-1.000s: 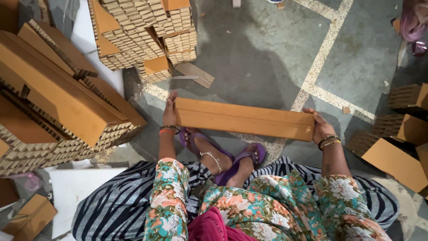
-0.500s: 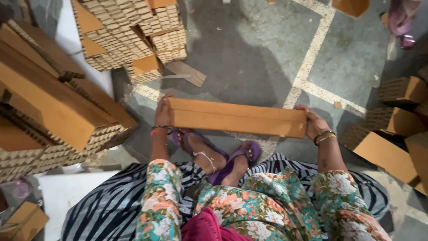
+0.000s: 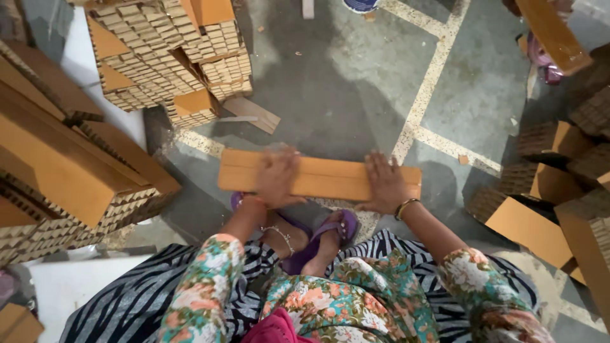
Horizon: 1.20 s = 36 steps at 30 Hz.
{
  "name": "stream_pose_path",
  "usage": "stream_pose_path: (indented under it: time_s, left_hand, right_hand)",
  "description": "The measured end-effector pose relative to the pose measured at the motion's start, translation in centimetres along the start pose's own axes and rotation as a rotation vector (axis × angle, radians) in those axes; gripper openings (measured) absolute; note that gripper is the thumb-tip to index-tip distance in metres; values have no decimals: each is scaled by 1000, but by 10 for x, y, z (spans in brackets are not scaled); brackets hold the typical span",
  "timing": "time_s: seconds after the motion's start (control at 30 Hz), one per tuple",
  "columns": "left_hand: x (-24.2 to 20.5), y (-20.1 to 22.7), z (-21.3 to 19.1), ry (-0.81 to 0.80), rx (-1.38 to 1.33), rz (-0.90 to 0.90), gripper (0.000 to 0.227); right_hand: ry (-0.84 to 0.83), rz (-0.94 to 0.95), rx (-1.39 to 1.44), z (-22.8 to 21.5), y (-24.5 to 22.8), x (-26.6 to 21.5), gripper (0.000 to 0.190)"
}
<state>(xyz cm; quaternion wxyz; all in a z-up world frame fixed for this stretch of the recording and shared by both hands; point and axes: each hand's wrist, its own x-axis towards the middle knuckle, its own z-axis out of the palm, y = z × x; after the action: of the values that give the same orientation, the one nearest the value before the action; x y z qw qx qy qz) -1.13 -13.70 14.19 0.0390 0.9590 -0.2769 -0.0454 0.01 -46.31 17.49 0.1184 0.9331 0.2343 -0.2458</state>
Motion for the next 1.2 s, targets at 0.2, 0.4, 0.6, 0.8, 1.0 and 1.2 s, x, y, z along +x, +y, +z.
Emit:
stream_pose_path:
  time_s: [0.2,0.4,0.6,0.8,1.0,1.2]
  left_hand:
    - [59,76,-1,-161,-60,3,106]
    - [90,111,51,99,-116,-61,56]
    - [84,103,31,107,-135,-13,64]
    - [80,96,31,149,-201,47,69]
    - [75,102,13,-2,-210,9,79]
    - [64,88,-6,43,-181,135,91]
  right_hand:
    - [211,-24,81,0,-15,9,136]
    - [320,-82,46,16,0,25,125]
    - [376,-72,141,27,1,28,118]
    - [375,-66,164,30,2,29,114]
    - [350,-38,126,22,-8,17,116]
    - [261,-39,95,28,-3,11,130]
